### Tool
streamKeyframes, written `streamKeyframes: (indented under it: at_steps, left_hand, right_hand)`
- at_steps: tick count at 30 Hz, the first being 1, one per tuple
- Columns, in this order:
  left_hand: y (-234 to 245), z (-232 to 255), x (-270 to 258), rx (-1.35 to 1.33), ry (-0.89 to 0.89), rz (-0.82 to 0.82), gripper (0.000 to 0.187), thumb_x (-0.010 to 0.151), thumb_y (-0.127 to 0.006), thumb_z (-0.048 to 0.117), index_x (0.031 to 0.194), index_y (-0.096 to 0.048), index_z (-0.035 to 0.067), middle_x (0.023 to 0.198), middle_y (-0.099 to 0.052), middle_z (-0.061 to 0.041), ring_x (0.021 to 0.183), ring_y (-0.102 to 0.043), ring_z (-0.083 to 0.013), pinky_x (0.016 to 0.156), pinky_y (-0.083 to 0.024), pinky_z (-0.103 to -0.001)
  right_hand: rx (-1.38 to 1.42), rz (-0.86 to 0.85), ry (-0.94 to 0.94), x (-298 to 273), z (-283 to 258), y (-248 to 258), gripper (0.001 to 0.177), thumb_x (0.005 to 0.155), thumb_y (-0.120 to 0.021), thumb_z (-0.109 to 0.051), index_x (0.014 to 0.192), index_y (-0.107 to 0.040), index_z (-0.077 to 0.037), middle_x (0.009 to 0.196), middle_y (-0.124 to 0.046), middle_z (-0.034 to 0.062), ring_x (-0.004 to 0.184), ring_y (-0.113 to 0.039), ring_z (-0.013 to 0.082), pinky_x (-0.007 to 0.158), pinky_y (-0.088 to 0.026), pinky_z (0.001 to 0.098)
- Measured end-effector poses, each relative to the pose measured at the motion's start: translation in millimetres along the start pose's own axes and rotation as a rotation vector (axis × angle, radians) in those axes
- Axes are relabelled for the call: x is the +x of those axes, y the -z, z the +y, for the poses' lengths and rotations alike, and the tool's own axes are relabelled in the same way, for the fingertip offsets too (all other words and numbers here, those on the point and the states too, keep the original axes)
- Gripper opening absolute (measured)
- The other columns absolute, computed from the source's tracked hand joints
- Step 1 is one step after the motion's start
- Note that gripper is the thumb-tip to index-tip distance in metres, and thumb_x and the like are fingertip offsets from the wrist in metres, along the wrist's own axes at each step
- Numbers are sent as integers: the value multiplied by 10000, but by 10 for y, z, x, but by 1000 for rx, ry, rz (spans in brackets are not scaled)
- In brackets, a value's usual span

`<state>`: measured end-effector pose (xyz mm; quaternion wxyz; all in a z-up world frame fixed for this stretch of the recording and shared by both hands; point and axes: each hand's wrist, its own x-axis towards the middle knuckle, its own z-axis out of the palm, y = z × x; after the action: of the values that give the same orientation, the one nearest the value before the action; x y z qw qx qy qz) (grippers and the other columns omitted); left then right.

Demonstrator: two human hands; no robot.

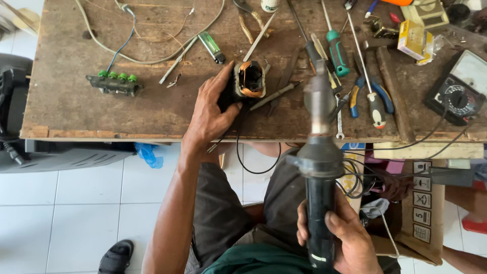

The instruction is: The person uses a heat gun to warm a small electrical component, then uses a screwdriver to pry and adjust internal copper windings. The person continues to manipulate the component with their hands and tools, focusing on the internal structure.

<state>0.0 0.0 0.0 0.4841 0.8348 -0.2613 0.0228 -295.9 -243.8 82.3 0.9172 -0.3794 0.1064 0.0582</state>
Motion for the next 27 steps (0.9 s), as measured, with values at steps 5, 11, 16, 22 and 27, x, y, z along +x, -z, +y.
streamKeyframes:
  at_steps: [5,11,16,22,27]
  left_hand:
    - [5,15,-21,0,2,10,917,879,-703,215,1734,-375,162,1663,-603,-177,1454,-577,-357,1286,-355,-510]
    - [55,701,-390,-219,145,291,634,1021,-708,282,1603,-540,95,1473,-693,-179,1376,-675,-293,1167,-541,-421]
    - [-98,1582,-913,-127,204,327,337,1015,-719,255,1324,-727,122,1259,-812,-49,1135,-817,-185,1200,-370,-383]
    - [-505,1681,-952,-975,417,-73,615,921,-834,452,1351,-652,51,1159,-735,-36,1076,-647,-120,975,-563,-303]
    - [-559,1654,-959,-1190,460,104,538,904,-906,228,1338,-667,21,1229,-781,-75,1149,-693,-148,1064,-565,-316]
  right_hand:
    - [-100,23,11,95,-84,-118,682,990,-846,-208,1520,-496,40,1062,-661,300,756,-681,328,651,-583,424]
    - [-101,-32,100,293,-263,-205,630,967,-856,-157,1454,-501,29,1121,-664,298,772,-684,307,653,-588,406]
    - [-105,-38,41,343,-223,-302,639,947,-859,-170,1448,-506,10,1088,-676,298,749,-675,301,609,-576,413]
    - [-472,13,-9,201,-79,-211,793,872,-857,-223,1540,-490,-2,1164,-740,218,912,-763,240,773,-661,365]
    - [-285,117,-153,-38,119,116,745,822,-931,-279,1404,-666,103,1184,-827,240,1079,-832,371,998,-616,435]
